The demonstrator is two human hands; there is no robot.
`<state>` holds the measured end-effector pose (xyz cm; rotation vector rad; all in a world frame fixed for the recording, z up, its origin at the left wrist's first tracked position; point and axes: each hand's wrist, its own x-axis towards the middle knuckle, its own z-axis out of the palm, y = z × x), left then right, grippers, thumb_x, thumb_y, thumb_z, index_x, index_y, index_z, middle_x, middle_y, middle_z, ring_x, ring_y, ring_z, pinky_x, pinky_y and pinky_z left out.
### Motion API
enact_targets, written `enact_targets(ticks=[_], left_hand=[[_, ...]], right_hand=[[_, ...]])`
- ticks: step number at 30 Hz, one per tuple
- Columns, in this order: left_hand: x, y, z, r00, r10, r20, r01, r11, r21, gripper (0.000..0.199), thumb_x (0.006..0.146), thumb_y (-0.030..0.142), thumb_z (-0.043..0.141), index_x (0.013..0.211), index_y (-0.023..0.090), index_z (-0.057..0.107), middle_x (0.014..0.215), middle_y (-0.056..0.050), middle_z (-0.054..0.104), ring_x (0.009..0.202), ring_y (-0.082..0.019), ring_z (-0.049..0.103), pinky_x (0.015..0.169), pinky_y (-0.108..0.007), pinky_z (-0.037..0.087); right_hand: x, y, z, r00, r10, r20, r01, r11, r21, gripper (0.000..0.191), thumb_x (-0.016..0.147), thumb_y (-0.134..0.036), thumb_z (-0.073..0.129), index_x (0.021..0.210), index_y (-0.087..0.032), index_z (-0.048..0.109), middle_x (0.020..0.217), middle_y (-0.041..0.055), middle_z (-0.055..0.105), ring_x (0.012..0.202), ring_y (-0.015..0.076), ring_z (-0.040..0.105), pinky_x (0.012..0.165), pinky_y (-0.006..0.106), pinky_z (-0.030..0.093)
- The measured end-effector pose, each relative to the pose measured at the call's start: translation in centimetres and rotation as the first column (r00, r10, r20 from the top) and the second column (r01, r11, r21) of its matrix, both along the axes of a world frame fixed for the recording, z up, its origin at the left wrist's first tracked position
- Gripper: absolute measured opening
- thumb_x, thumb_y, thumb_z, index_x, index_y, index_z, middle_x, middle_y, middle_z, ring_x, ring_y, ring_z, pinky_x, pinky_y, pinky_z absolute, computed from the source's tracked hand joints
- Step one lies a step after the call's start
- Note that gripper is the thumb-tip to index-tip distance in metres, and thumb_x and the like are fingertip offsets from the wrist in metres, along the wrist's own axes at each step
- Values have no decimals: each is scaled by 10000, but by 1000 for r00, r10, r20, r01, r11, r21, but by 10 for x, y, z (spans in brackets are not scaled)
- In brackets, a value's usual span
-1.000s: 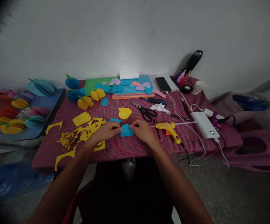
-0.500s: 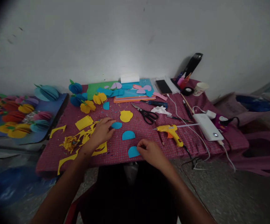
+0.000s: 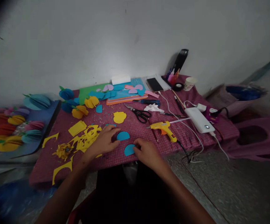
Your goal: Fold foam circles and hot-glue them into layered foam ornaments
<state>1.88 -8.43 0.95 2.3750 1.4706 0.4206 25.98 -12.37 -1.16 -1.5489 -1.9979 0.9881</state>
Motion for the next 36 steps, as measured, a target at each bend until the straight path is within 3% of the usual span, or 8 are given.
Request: enact_targets(ticks=[5,9,12,16,20,27,36], left_hand=[[6,-4,4,999,12,-36,-12,1000,7,440,783,303,677,1214,224,636,1208,-102,574,1105,-290,547,970,-429,455],[1,-5,7,994,24,109,-21,999,-33,365,828,242,620,1189,202,650,1134,-84,619,1077,-253,568,962,-392,454],[-1,-3,11,958,51,283,-8,989,-151,243,908,284,553,1091,190,684,1048,-59,662,1009,-205,601,921,-340,465],[-2,0,13,911,104,399,34,945,-325,224,918,352,554,942,180,697,908,-20,677,834,-155,611,756,-272,467],[-4,6,5,904,182,387,-39,936,-349,197,882,321,562,822,172,677,756,11,641,694,-131,565,641,-251,421],[-5,16,-5,945,195,264,-101,939,-330,192,836,313,571,738,179,668,700,10,645,651,-137,567,580,-258,375],[-4,24,-8,966,180,186,-117,945,-306,187,814,306,568,703,190,663,693,6,663,652,-145,576,570,-268,354]], right_hand=[[4,1,-2,996,-14,-84,12,1000,-25,146,848,-216,577,926,-206,700,855,28,725,765,178,643,692,272,447],[6,5,3,956,-79,-283,38,988,-147,126,818,-248,594,873,-198,695,795,10,703,703,156,621,651,262,450],[1,15,8,905,-167,-392,70,966,-250,128,789,-318,628,808,-196,663,626,-32,617,534,120,524,526,239,395],[-13,36,13,869,-217,-445,105,959,-263,166,763,-358,658,797,-196,645,534,-56,559,450,103,454,464,226,346],[-25,52,13,903,-188,-385,94,964,-249,158,774,-346,631,778,-191,661,506,-54,551,435,104,447,473,232,353],[-30,69,8,993,-39,-114,36,999,-32,174,792,-288,597,726,-174,711,705,15,687,642,144,576,572,244,379],[-31,76,3,1000,-31,4,31,998,-49,167,791,-284,615,731,-178,728,685,11,692,633,146,576,553,245,350]])
